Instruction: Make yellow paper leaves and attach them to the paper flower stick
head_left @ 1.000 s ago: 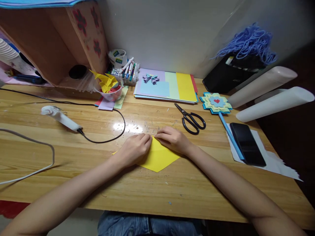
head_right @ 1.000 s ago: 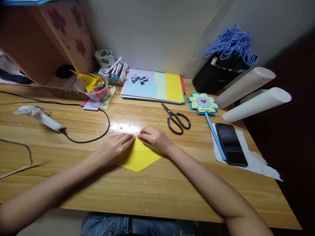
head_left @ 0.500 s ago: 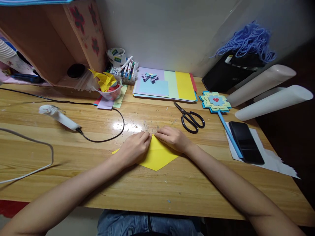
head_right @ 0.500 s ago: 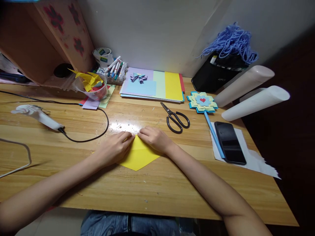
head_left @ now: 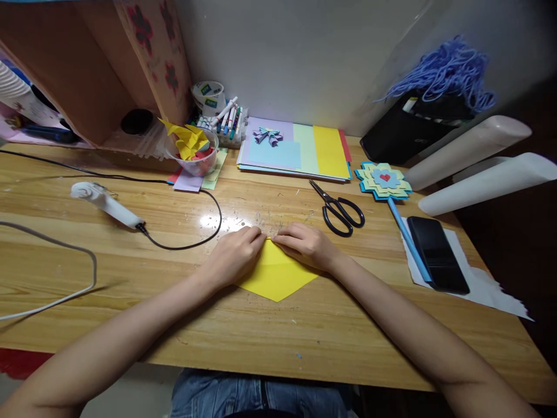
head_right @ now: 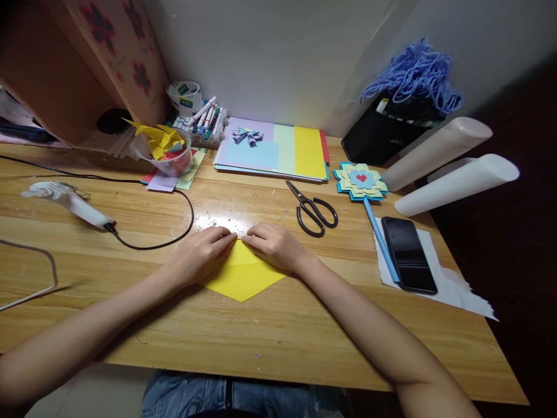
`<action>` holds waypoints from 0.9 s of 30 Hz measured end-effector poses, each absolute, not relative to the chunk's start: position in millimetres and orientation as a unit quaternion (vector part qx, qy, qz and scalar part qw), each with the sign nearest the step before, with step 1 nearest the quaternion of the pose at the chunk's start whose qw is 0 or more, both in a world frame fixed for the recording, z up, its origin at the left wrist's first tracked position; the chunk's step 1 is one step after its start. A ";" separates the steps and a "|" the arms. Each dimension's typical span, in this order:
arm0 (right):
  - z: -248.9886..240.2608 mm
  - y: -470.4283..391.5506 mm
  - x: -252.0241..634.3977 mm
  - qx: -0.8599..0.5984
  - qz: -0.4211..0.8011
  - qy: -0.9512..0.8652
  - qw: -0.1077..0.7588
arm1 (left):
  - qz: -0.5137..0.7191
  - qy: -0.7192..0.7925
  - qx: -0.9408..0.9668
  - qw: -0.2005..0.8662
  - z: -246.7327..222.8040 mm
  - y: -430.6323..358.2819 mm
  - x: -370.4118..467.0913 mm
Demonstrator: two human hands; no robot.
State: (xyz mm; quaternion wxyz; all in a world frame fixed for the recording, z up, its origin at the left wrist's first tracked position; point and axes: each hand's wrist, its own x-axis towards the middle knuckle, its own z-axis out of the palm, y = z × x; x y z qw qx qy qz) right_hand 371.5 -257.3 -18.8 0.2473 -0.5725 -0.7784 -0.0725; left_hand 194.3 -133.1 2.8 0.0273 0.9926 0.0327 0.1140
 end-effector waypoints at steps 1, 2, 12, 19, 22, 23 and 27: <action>-18.5 -257.3 371.2 -0.572 -0.071 -0.780 0.243 | 0.114 0.031 0.993 0.027 3.5 -132.4 194.1; -18.1 -257.4 371.0 -0.572 -0.071 -0.782 0.237 | 0.111 0.025 0.993 0.026 4.3 -132.3 193.9; -14.7 -257.0 368.8 -0.569 -0.071 -0.787 0.229 | 0.114 -0.001 0.993 -0.023 2.5 -146.9 196.4; -10.4 -255.9 365.5 -0.575 -0.075 -0.782 0.228 | 0.097 0.025 0.992 -0.073 1.5 -161.0 195.6; -10.8 -256.0 367.3 -0.582 -0.080 -0.780 0.216 | 0.094 0.041 0.989 -0.111 0.8 -166.3 195.1; -10.9 -256.0 368.1 -0.584 -0.083 -0.780 0.212 | 0.095 0.047 0.987 -0.118 1.0 -167.4 195.1; -11.2 -256.0 369.6 -0.584 -0.092 -0.781 0.200 | 0.099 0.054 0.987 -0.117 2.8 -166.6 195.6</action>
